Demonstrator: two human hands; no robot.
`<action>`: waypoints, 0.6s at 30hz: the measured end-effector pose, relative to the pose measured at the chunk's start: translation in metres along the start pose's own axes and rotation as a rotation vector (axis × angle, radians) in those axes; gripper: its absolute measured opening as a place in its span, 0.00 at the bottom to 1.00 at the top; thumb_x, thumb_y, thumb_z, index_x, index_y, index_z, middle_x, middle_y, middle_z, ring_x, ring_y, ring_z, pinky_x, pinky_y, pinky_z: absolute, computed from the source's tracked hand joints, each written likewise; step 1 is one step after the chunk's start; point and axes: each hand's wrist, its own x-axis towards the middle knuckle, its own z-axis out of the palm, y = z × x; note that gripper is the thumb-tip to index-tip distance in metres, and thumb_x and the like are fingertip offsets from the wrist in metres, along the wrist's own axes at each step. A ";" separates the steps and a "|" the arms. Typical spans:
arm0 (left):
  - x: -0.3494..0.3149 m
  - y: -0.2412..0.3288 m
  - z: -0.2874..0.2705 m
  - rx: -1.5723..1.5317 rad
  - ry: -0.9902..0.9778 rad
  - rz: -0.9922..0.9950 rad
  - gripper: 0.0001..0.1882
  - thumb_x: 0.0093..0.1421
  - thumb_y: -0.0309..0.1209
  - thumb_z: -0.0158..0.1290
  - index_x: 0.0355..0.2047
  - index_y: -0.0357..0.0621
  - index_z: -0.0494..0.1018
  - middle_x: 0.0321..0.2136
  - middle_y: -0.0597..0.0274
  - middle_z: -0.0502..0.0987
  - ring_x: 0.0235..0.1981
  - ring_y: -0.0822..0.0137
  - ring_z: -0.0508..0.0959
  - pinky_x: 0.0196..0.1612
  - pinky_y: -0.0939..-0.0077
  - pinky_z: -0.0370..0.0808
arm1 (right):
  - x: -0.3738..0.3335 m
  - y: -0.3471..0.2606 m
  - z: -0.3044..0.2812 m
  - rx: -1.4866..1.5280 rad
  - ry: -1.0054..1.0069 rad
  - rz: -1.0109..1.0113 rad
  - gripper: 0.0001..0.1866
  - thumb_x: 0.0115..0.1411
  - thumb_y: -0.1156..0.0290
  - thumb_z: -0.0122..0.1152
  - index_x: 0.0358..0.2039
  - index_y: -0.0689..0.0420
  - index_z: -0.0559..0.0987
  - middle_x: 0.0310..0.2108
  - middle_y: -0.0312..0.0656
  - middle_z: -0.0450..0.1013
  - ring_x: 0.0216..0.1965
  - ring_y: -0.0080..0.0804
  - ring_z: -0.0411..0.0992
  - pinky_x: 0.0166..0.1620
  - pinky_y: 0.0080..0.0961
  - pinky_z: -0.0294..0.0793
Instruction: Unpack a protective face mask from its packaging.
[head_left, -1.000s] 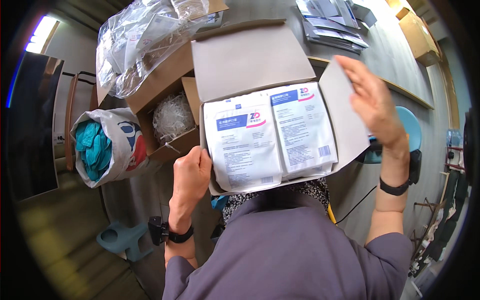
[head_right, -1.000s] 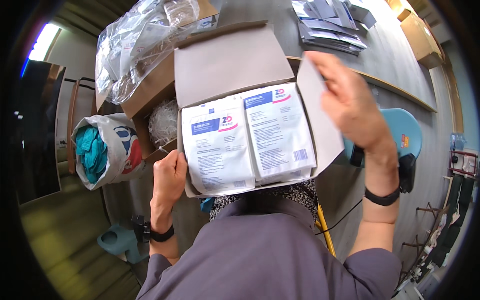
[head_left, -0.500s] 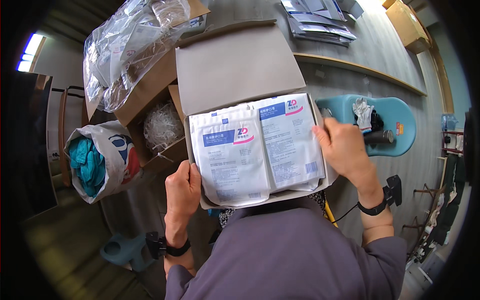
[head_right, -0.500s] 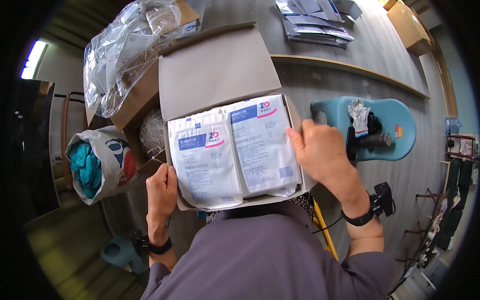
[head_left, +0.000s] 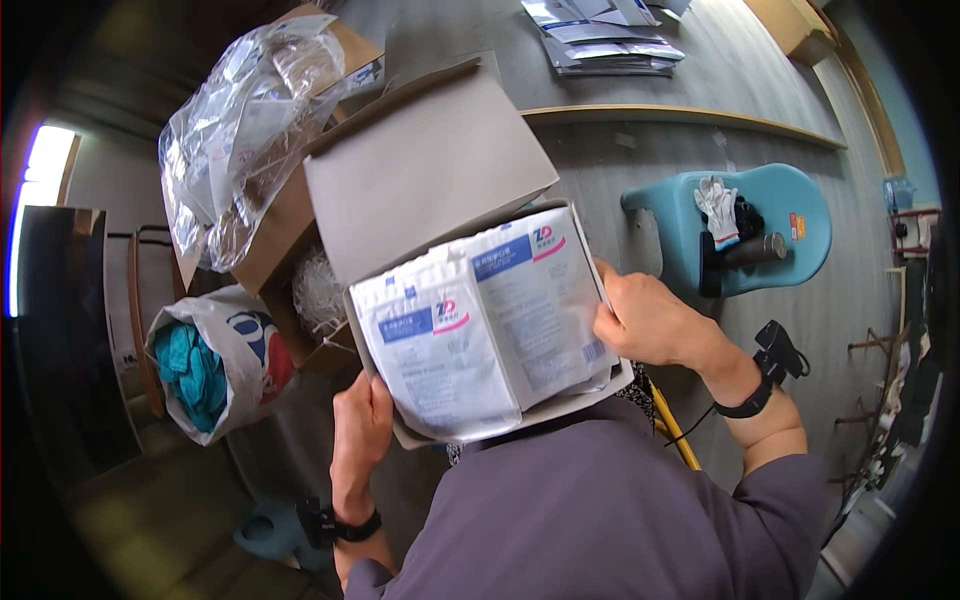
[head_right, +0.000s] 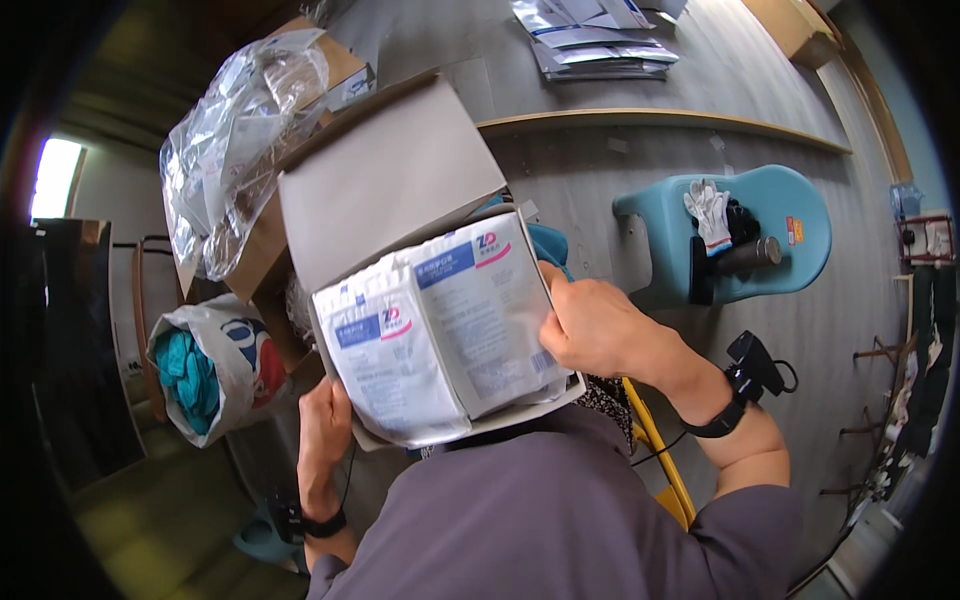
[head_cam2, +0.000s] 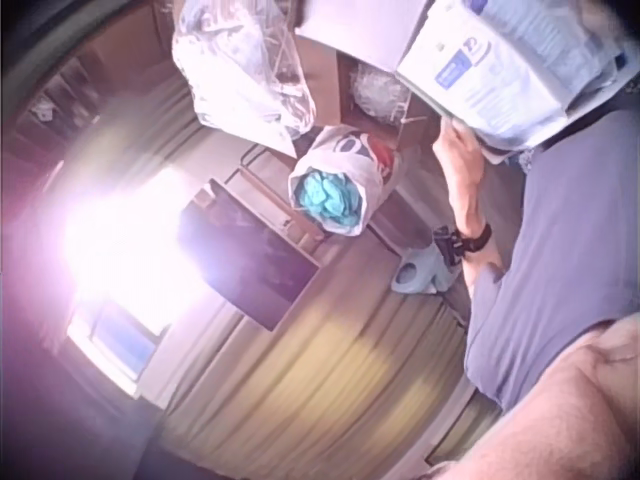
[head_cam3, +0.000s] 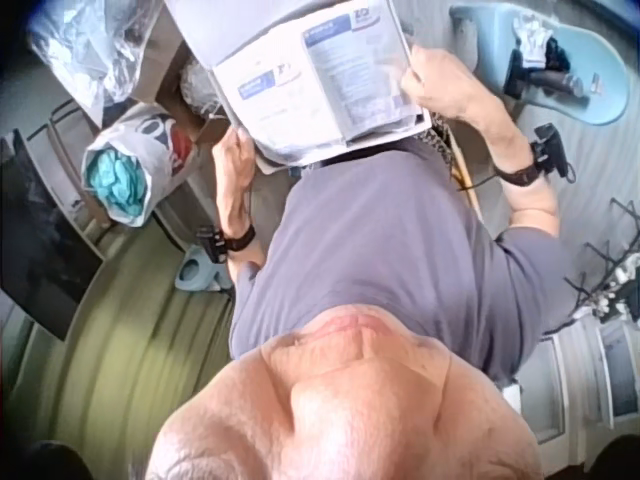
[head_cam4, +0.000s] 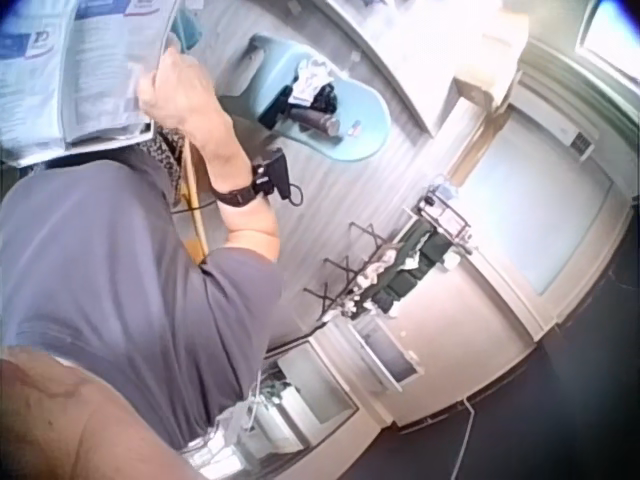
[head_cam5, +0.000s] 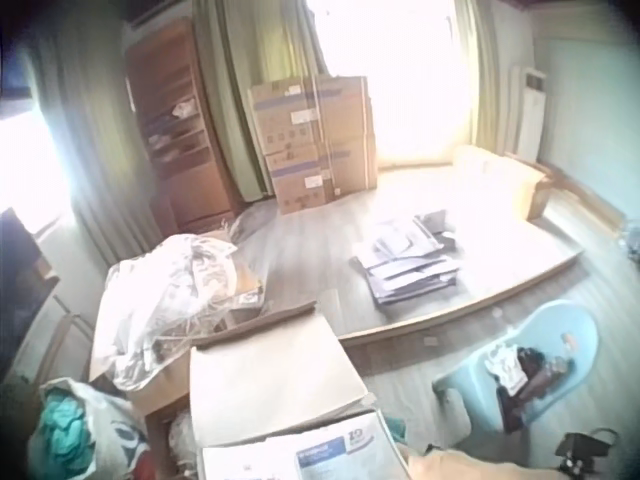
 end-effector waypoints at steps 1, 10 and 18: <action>-0.007 0.013 -0.008 -0.043 -0.040 -0.039 0.11 0.64 0.27 0.43 0.35 0.29 0.71 0.22 0.36 0.72 0.22 0.48 0.77 0.27 0.63 0.71 | -0.004 0.003 -0.007 0.159 -0.179 0.070 0.20 0.53 0.72 0.49 0.44 0.73 0.71 0.24 0.58 0.74 0.27 0.53 0.75 0.34 0.39 0.75; 0.015 0.060 -0.038 0.087 -0.200 0.056 0.08 0.61 0.24 0.43 0.32 0.29 0.69 0.20 0.37 0.72 0.20 0.47 0.76 0.26 0.63 0.71 | -0.011 0.030 -0.014 0.850 -0.306 0.110 0.34 0.49 0.80 0.49 0.60 0.68 0.61 0.52 0.55 0.70 0.55 0.41 0.68 0.56 0.26 0.67; 0.104 0.134 -0.038 0.270 -0.168 0.676 0.10 0.60 0.26 0.44 0.22 0.33 0.61 0.17 0.41 0.66 0.22 0.39 0.71 0.25 0.53 0.65 | -0.022 0.059 -0.048 1.080 -0.050 0.228 0.25 0.52 0.83 0.55 0.53 0.70 0.70 0.49 0.45 0.73 0.50 0.29 0.71 0.54 0.24 0.69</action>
